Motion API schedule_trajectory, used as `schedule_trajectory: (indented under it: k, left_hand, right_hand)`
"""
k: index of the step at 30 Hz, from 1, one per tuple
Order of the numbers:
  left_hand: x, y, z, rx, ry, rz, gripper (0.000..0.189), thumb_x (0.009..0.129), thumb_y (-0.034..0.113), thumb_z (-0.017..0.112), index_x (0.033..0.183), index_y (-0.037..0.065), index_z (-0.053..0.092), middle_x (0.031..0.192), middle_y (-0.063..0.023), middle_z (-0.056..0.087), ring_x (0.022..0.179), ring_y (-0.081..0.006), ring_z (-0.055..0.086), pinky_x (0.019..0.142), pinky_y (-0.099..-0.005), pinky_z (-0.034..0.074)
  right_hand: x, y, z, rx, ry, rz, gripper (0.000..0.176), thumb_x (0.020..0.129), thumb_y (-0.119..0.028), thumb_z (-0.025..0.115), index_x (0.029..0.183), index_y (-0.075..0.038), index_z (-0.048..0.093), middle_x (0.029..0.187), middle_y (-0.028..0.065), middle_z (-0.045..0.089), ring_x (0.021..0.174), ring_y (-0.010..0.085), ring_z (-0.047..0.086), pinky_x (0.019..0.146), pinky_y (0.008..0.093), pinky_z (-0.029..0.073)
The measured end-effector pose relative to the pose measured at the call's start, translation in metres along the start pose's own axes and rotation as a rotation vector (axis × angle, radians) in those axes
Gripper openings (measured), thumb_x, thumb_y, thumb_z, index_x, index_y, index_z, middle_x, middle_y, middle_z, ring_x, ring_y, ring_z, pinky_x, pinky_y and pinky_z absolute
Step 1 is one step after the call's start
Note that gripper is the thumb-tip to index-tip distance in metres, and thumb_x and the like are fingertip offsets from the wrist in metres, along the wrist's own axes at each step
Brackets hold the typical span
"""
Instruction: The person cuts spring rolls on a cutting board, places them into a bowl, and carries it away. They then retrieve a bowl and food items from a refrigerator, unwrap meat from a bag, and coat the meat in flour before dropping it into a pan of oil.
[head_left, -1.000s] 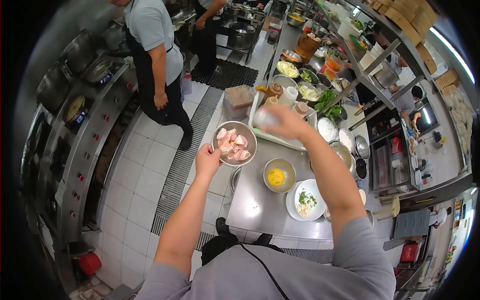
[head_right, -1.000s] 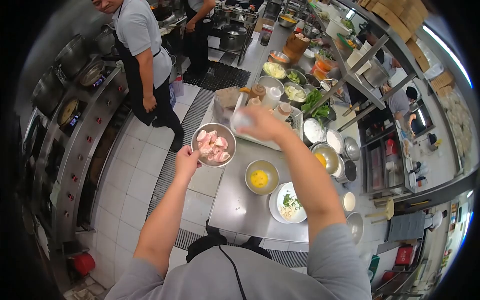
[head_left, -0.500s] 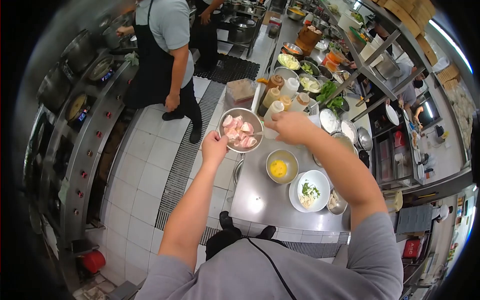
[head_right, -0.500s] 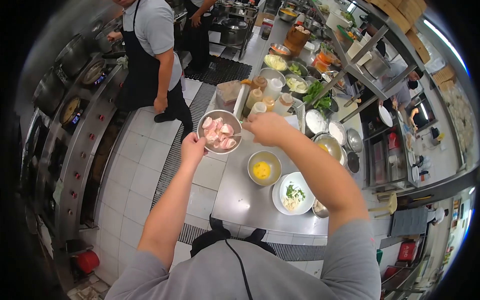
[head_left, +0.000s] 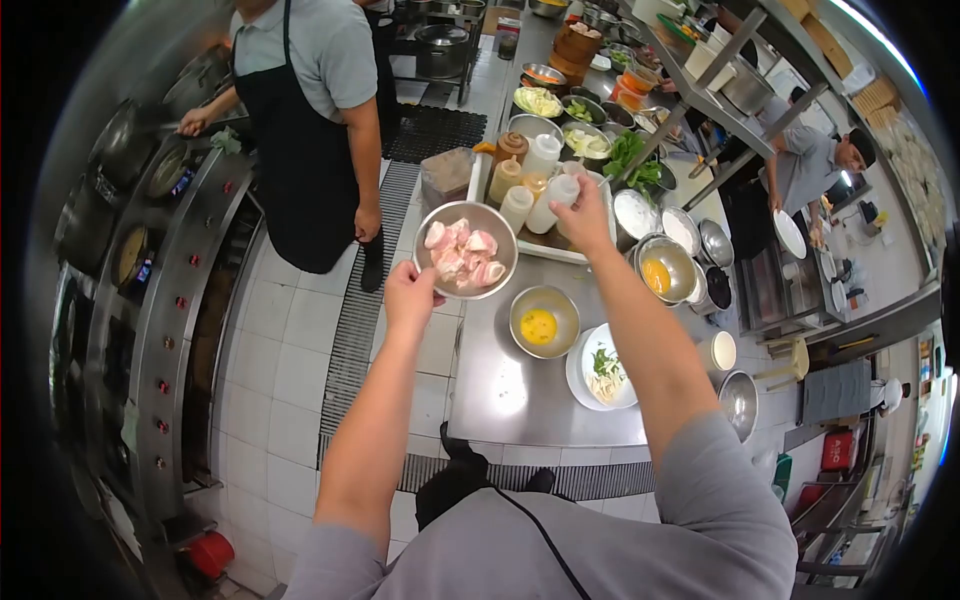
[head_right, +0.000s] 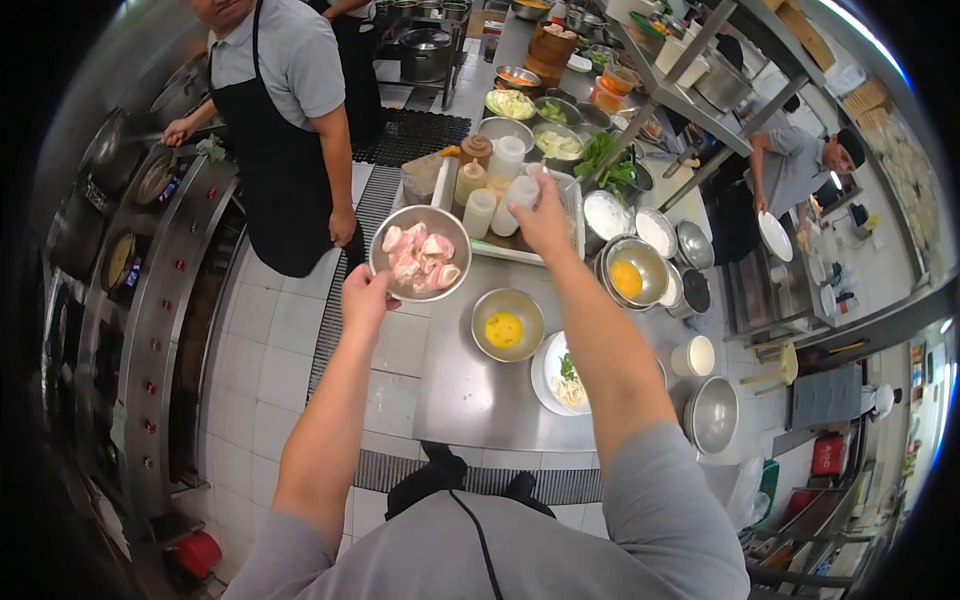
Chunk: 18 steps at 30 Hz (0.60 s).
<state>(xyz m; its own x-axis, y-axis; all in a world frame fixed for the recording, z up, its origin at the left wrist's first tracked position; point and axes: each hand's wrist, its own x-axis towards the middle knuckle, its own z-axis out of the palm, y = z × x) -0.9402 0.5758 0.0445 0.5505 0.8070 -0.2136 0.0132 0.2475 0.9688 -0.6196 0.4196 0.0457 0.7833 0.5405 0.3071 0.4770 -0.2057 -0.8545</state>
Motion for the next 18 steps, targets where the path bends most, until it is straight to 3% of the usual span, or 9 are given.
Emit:
schedule_trajectory:
  k: [1,3,4,6,9,11,12,14,18]
  left_hand:
    - [-0.006,-0.003,-0.001,0.009,-0.007,-0.001,0.026,0.088,0.008,0.067,0.074,0.006,0.046,0.071,-0.0074,0.061,0.059,-0.0158,0.065,0.051,-0.0314,0.060]
    - [-0.021,-0.008,0.000,0.013,-0.021,0.015,0.026,0.088,0.008,0.068,0.074,0.007,0.046,0.071,-0.0056,0.059,0.058,-0.0143,0.063,0.050,-0.0304,0.058]
    - [-0.031,-0.008,0.003,0.024,-0.036,0.011,0.026,0.088,0.008,0.068,0.074,0.007,0.046,0.071,-0.0056,0.059,0.058,-0.0143,0.063,0.050,-0.0304,0.058]
    - [-0.052,-0.008,0.016,0.039,-0.091,-0.016,0.025,0.089,0.008,0.070,0.076,0.007,0.048,0.072,-0.0037,0.058,0.061,-0.0130,0.063,0.052,-0.0295,0.057]
    - [-0.092,-0.025,0.048,0.043,-0.223,-0.044,0.022,0.091,0.008,0.070,0.080,0.007,0.050,0.075,-0.0027,0.059,0.064,-0.0124,0.063,0.056,-0.0301,0.059]
    - [-0.131,-0.034,0.075,0.098,-0.353,-0.056,0.022,0.093,0.010,0.070,0.082,0.006,0.052,0.077,-0.0023,0.060,0.065,-0.0110,0.061,0.057,-0.0286,0.056]
    - [-0.152,-0.044,0.090,0.152,-0.456,-0.051,0.023,0.094,0.012,0.070,0.083,0.005,0.052,0.077,-0.0023,0.060,0.065,-0.0104,0.060,0.060,-0.0277,0.055]
    - [-0.194,-0.058,0.123,0.212,-0.616,-0.042,0.025,0.096,0.015,0.071,0.084,0.005,0.052,0.077,-0.0023,0.060,0.065,-0.0098,0.059,0.062,-0.0268,0.054]
    - [-0.291,-0.070,0.199,0.286,-0.958,-0.082,0.023,0.098,0.022,0.071,0.104,0.001,0.061,0.098,-0.0061,0.067,0.083,-0.0114,0.063,0.074,-0.0277,0.054]
  right_hand:
    - [-0.008,-0.005,0.000,0.004,0.008,0.007,0.075,0.084,-0.018,0.084,0.145,0.003,0.045,0.132,0.0197,0.061,0.120,0.0286,0.061,0.104,0.0403,0.048]
    - [-0.039,-0.029,0.009,-0.210,0.339,-0.196,0.079,0.084,-0.025,0.085,0.146,0.004,0.046,0.128,0.0184,0.063,0.113,0.0262,0.064,0.100,0.0393,0.050]
    - [-0.056,-0.025,0.011,-0.143,0.329,-0.103,0.074,0.085,-0.028,0.083,0.144,0.002,0.050,0.127,0.0144,0.065,0.110,0.0236,0.064,0.100,0.0366,0.051]
    - [-0.113,-0.049,0.000,0.335,-0.076,0.313,0.069,0.087,-0.028,0.080,0.143,0.000,0.052,0.125,0.0109,0.066,0.107,0.0225,0.066,0.094,0.0342,0.054]
    - [-0.211,-0.092,-0.041,0.512,-0.249,0.685,0.056,0.092,-0.019,0.066,0.143,-0.002,0.052,0.114,0.0081,0.070,0.094,0.0206,0.070,0.075,0.0339,0.060]
    - [-0.273,-0.072,-0.063,0.833,0.029,0.716,0.060,0.089,-0.010,0.059,0.148,-0.003,0.046,0.122,0.0134,0.066,0.105,0.0234,0.069,0.077,0.0364,0.062]
    - [-0.303,-0.066,-0.083,0.809,0.123,0.717,0.061,0.088,-0.007,0.057,0.147,-0.001,0.046,0.127,0.0145,0.064,0.110,0.0245,0.067,0.080,0.0366,0.061]
    - [-0.364,-0.054,-0.133,0.859,0.260,0.731,0.061,0.088,-0.006,0.057,0.147,0.000,0.045,0.127,0.0147,0.065,0.110,0.0250,0.068,0.081,0.0374,0.061]
    - [-0.496,-0.056,-0.247,0.944,0.599,0.726,0.062,0.087,-0.003,0.057,0.147,0.003,0.043,0.125,0.0166,0.065,0.107,0.0267,0.070,0.078,0.0397,0.063]
